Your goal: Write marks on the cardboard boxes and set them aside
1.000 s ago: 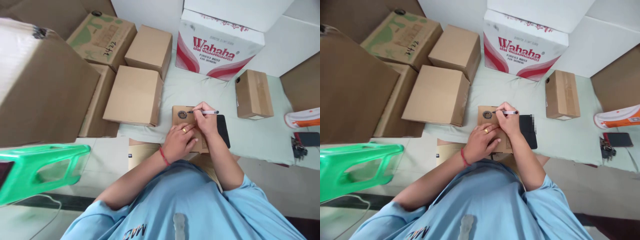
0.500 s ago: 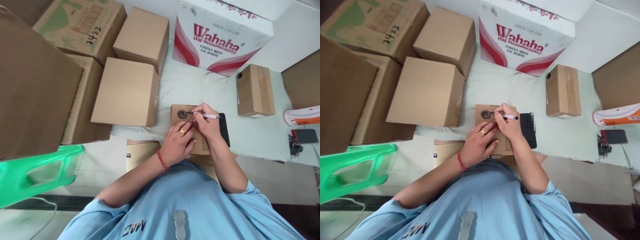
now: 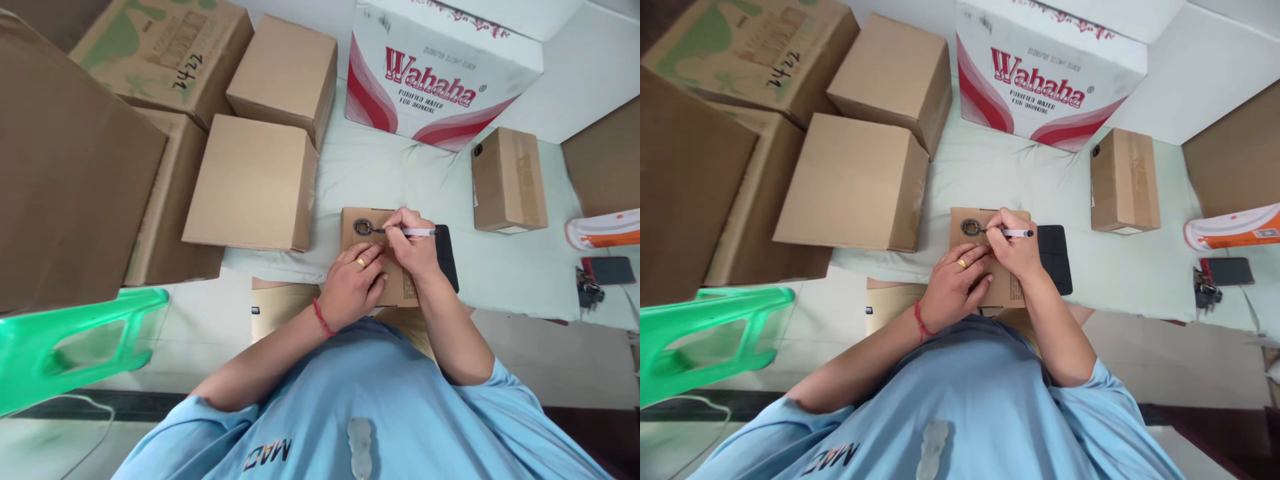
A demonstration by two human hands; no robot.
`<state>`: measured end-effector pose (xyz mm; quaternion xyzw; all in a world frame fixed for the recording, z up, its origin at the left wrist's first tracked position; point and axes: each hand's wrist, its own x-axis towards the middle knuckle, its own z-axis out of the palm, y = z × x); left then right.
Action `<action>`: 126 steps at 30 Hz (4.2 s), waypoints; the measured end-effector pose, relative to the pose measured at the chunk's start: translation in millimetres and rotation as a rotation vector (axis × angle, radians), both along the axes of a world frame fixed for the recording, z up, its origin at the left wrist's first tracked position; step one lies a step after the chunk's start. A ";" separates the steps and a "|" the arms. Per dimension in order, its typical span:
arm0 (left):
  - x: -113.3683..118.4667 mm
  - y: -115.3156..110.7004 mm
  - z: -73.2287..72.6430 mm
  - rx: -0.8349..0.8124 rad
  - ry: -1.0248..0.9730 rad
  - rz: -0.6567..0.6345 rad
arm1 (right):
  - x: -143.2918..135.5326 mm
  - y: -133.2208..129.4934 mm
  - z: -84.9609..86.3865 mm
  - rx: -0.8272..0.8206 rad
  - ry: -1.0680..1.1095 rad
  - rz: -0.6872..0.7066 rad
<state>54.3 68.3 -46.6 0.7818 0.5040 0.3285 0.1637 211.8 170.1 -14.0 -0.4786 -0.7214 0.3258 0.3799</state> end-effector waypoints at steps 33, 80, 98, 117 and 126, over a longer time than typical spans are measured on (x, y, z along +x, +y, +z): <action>0.8 0.4 -1.0 0.052 -0.091 0.010 | -4.6 -2.1 -0.6 -0.064 -0.034 0.111; 4.1 1.9 -10.9 0.193 -0.182 0.078 | 245.0 -80.9 -28.7 -0.083 -1.030 -0.559; 3.5 -0.2 -9.6 0.158 -0.177 0.086 | 117.7 -89.1 -49.0 -0.144 -0.884 -0.452; -21.7 -35.8 -14.7 0.166 -0.178 -0.010 | 89.3 -95.8 5.5 -0.029 -0.423 -0.587; -26.6 -51.4 -32.2 0.243 -0.238 0.044 | -27.5 -112.9 15.7 0.100 -0.205 -0.343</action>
